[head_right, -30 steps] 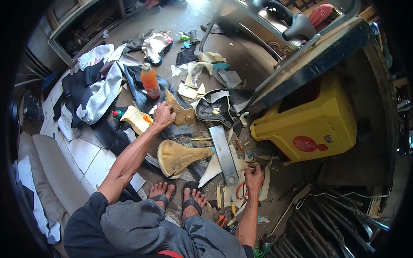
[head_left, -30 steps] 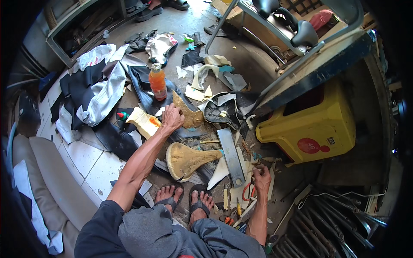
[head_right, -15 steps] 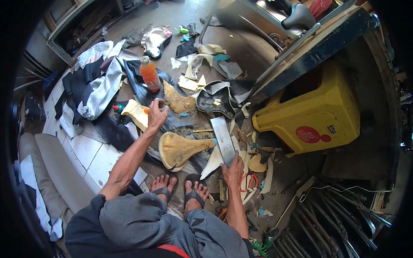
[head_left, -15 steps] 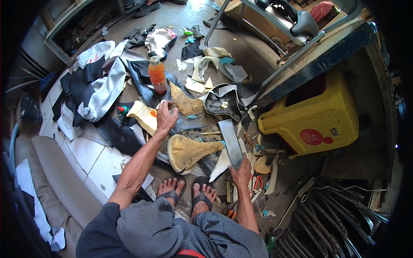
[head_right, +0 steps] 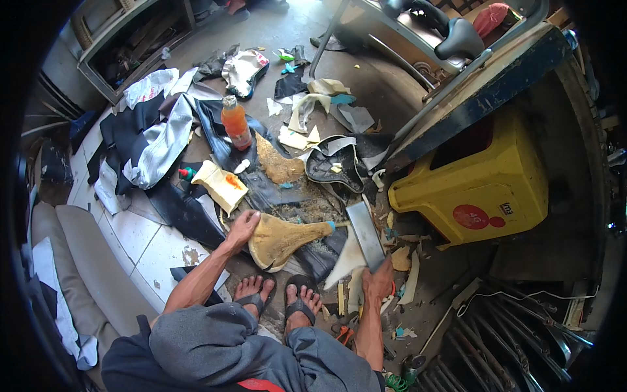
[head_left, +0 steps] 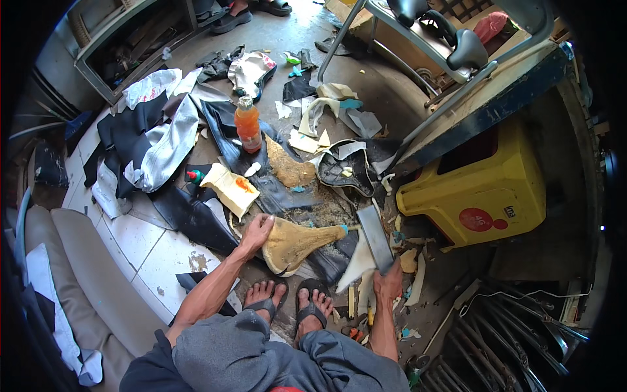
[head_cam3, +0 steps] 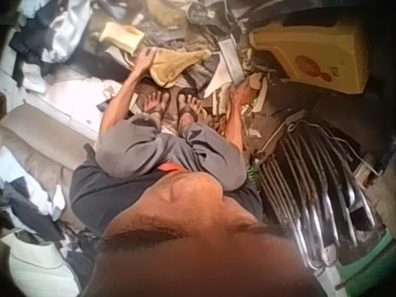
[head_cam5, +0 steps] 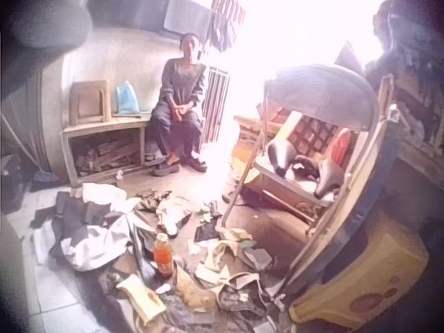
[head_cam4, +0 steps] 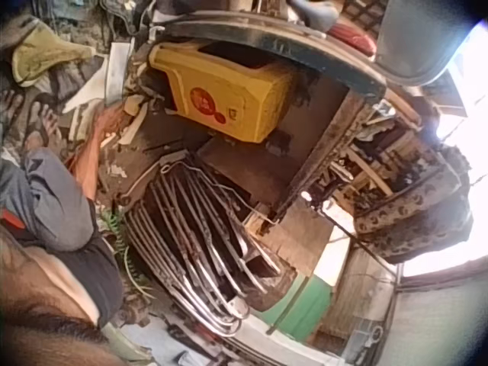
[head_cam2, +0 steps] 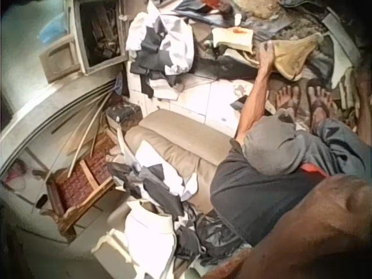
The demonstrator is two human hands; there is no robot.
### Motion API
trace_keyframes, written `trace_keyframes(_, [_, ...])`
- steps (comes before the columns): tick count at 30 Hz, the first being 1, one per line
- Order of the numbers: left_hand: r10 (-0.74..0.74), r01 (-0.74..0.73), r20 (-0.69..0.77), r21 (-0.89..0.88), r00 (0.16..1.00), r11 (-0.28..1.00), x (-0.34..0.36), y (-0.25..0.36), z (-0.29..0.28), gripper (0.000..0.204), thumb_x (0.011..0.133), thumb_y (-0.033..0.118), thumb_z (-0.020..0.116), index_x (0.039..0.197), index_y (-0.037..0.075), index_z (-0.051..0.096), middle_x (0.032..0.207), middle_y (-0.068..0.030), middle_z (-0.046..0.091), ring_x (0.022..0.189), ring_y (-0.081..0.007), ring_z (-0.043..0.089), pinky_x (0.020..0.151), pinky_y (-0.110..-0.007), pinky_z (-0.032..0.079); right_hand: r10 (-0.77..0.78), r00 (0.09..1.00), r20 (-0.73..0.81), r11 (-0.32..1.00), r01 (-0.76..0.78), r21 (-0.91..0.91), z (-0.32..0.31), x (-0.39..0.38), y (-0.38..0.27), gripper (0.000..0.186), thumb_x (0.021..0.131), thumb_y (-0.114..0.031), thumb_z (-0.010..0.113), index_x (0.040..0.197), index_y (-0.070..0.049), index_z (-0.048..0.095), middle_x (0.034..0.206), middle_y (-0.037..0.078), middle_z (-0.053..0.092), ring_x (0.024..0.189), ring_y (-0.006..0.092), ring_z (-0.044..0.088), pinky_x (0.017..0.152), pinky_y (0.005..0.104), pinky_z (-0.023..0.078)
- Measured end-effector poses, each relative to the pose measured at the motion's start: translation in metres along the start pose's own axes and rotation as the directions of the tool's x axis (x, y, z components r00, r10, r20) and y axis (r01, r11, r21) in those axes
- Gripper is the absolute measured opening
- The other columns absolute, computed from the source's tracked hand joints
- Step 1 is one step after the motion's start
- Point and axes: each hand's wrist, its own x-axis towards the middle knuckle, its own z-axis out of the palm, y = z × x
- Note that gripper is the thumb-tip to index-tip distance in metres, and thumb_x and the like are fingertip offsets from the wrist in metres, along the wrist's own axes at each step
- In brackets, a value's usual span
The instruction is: The person reupholsters a bicycle seat by hand, using scissors to trim excess foam and fabric, applying glue from a bottle, and pressing the new covering onto the seat frame.
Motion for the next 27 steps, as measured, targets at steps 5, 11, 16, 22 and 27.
trace_keyframes(5, [-0.142,0.177,0.107,-0.498,0.984,0.849,-0.004,-0.021,-0.006,0.039,0.104,0.032,0.059,0.119,-0.004,0.057,0.104,-0.0127,0.067,0.093,-0.018,0.066,0.084,-0.034,0.055,0.322,0.946,0.025,0.946,-0.322,0.03,-0.013,-0.005,0.023,0.072,0.084,-0.013,0.064,0.15,0.0,0.038,0.133,0.028,0.054,0.121,0.0454,0.055,0.102,0.0518,0.045])
trace_keyframes(11, [-0.175,0.079,-0.052,-0.744,0.983,0.664,0.005,-0.012,0.001,0.038,0.105,0.033,0.056,0.119,-0.003,0.054,0.105,-0.0107,0.067,0.091,-0.0196,0.068,0.081,-0.035,0.058,0.158,0.983,-0.089,0.977,-0.143,0.156,-0.013,-0.016,0.022,0.064,0.085,-0.011,0.063,0.145,0.003,0.045,0.131,0.029,0.052,0.118,0.0447,0.057,0.1,0.0489,0.047])
trace_keyframes(16, [-0.187,0.19,0.087,-0.733,0.979,0.653,-0.01,0.003,-0.012,0.042,0.105,0.036,0.054,0.132,0.005,0.047,0.12,-0.0118,0.064,0.103,-0.0234,0.068,0.084,-0.044,0.058,0.231,0.969,0.083,0.907,-0.246,0.341,-0.024,-0.017,-0.035,0.068,0.087,-0.015,0.065,0.149,0.001,0.041,0.129,0.026,0.053,0.108,0.0378,0.061,0.095,0.0451,0.048])
trace_keyframes(22, [-0.199,0.037,-0.301,-0.469,0.933,0.882,-0.032,0.011,-0.025,0.051,0.1,0.038,0.064,0.131,0.004,0.041,0.118,-0.0127,0.058,0.095,-0.0193,0.06,0.071,-0.034,0.052,0.132,0.991,0.034,0.876,-0.133,0.463,-0.041,-0.003,-0.079,0.063,0.088,-0.013,0.068,0.146,-0.001,0.046,0.126,0.021,0.054,0.097,0.0303,0.066,0.086,0.0407,0.052])
trace_keyframes(27, [0.109,-0.301,-0.428,-0.411,0.897,0.861,-0.048,0.049,-0.036,0.026,0.106,0.028,0.057,0.097,0.004,0.058,0.083,-0.0033,0.063,0.074,-0.0107,0.058,0.068,-0.026,0.048,0.283,0.959,0.004,0.722,-0.216,0.657,-0.096,-0.016,-0.079,0.041,0.098,-0.026,0.063,0.133,-0.005,0.064,0.075,0.01,0.071,0.065,0.0169,0.07,0.065,0.0327,0.054])
